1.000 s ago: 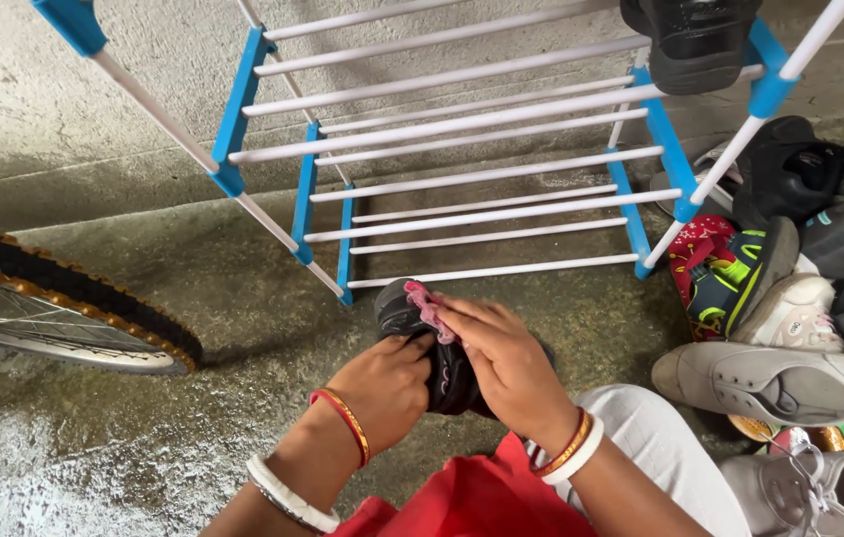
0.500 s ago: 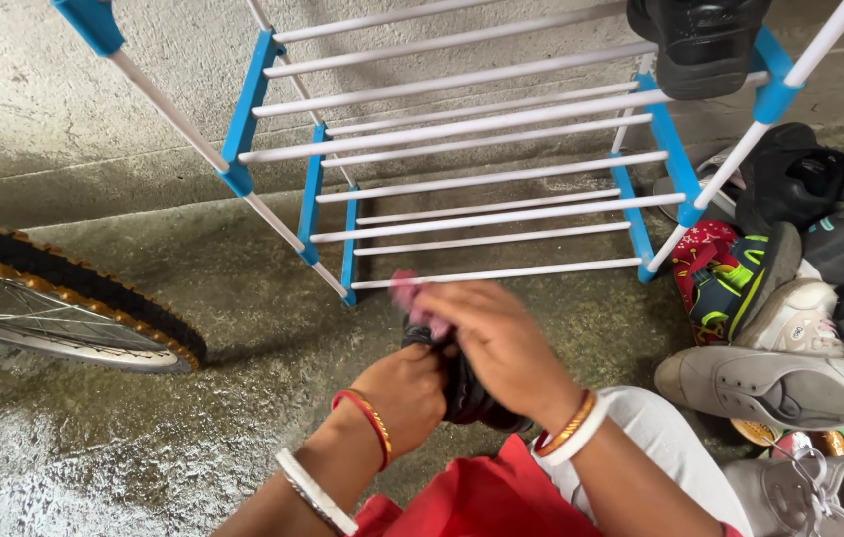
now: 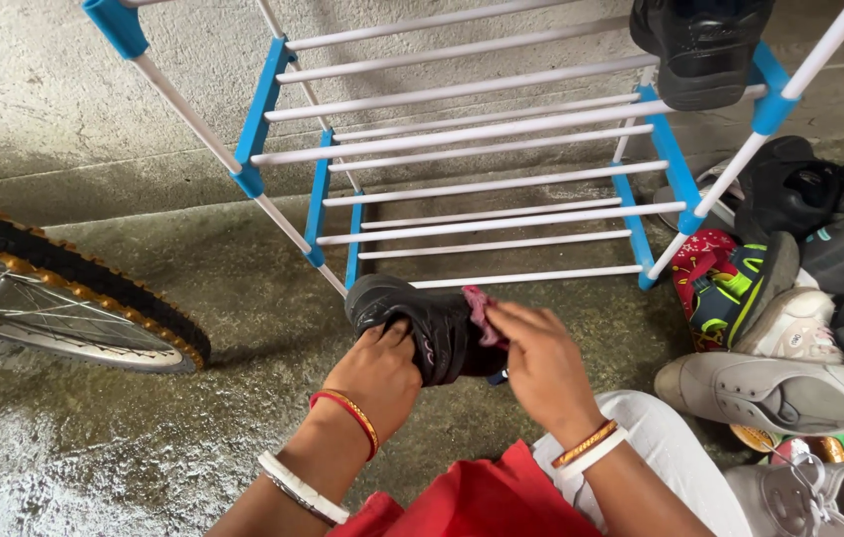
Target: The person wipes a black shoe with a red cloth, then places a sock inside it and sets it on a shoe rack. The person then picks up another black shoe and continues wiping it with the cloth.
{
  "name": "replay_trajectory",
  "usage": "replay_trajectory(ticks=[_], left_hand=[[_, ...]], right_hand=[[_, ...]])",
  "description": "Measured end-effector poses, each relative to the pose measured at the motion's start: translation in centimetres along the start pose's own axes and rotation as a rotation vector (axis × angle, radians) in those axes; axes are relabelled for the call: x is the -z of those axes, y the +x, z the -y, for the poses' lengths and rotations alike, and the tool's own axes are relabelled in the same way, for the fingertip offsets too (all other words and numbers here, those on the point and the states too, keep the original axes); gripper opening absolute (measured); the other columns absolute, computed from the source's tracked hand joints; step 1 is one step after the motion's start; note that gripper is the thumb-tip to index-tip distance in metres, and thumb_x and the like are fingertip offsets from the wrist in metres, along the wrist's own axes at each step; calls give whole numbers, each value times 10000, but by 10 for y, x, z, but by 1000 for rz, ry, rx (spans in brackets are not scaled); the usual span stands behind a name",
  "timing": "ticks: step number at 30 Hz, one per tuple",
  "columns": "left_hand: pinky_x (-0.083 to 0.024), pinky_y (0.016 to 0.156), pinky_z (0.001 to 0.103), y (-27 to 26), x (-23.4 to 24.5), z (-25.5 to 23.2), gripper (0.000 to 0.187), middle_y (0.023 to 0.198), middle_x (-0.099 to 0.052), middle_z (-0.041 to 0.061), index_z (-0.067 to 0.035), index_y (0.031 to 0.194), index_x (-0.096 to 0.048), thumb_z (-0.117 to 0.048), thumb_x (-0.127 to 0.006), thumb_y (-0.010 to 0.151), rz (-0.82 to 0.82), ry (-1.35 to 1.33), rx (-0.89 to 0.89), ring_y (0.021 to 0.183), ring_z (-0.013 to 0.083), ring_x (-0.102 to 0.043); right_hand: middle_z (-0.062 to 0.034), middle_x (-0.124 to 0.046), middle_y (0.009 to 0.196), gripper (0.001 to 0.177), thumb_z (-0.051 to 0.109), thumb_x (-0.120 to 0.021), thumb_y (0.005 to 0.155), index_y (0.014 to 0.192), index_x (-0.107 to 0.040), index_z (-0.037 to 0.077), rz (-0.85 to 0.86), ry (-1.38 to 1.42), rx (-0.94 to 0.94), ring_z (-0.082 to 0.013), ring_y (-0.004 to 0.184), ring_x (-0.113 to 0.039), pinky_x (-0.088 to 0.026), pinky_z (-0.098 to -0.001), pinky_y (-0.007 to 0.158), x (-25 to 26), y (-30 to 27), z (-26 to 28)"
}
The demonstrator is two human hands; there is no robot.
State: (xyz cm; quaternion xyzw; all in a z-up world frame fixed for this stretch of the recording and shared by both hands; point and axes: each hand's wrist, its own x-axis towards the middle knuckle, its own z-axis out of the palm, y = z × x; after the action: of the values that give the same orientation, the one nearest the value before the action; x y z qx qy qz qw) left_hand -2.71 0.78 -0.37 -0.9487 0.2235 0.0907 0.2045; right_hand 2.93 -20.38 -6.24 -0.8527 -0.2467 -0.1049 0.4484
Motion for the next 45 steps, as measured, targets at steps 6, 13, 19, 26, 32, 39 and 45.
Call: replay_trajectory(ticks=[6,13,19,26,32,39,45], left_hand=[[-311,1145,467,-1,12,-7,274,1310,-620,196,-45,1028,-787,-201,-589,921,-60,-35,-48,1395,349,-416],[-318,1136,463,-15,20,-4,251,1308,-622,197,-48,1022,-786,-177,-609,900,-32,-72,-49,1394,343,-424],[-242,1206,461,-13,20,-4,292,1288,-616,210,-85,1059,-776,-282,-595,943,16,-418,121,1387,340,-418],[-250,1177,512,-8,18,-8,341,1267,-625,224,-46,1028,-763,-317,-582,930,-116,-646,176,1342,372,-442],[-236,1157,561,-9,24,-12,373,1235,-624,225,-63,1021,-773,-357,-559,936,-162,-595,129,1331,378,-426],[-387,1132,453,-7,22,1,491,1266,-605,257,7,1030,-740,-435,-525,1032,14,-751,371,1279,362,-516],[-349,1144,468,-10,22,0,426,1257,-631,209,-12,980,-771,-375,-548,976,-112,-706,333,1335,341,-467]], right_hand=[[-77,-707,1329,403,-5,-491,974,1313,-697,61,-58,92,289,-272,1251,-630,-437,-443,1117,0,1,25],[-109,-683,1354,418,-45,-494,911,1262,-704,44,-49,-35,171,-296,1241,-615,-444,-434,1095,-3,-1,-1],[-71,-679,1371,487,-74,-491,916,1324,-686,106,-298,104,226,-267,1236,-622,-483,-396,1090,9,-13,18],[-95,-663,1399,507,-55,-498,866,1308,-700,89,-195,44,367,-316,1332,-564,-397,-452,1131,-12,-21,56],[-116,-672,1351,429,-48,-528,882,1269,-691,36,-145,20,314,-335,1257,-597,-436,-449,1095,-6,9,50],[-120,-683,1257,434,-93,-516,860,1216,-728,32,-294,124,234,-289,1123,-652,-523,-390,964,12,4,61],[-122,-695,1219,374,-65,-569,846,1166,-739,27,-260,16,272,-308,1069,-646,-529,-393,921,-12,-15,66]])
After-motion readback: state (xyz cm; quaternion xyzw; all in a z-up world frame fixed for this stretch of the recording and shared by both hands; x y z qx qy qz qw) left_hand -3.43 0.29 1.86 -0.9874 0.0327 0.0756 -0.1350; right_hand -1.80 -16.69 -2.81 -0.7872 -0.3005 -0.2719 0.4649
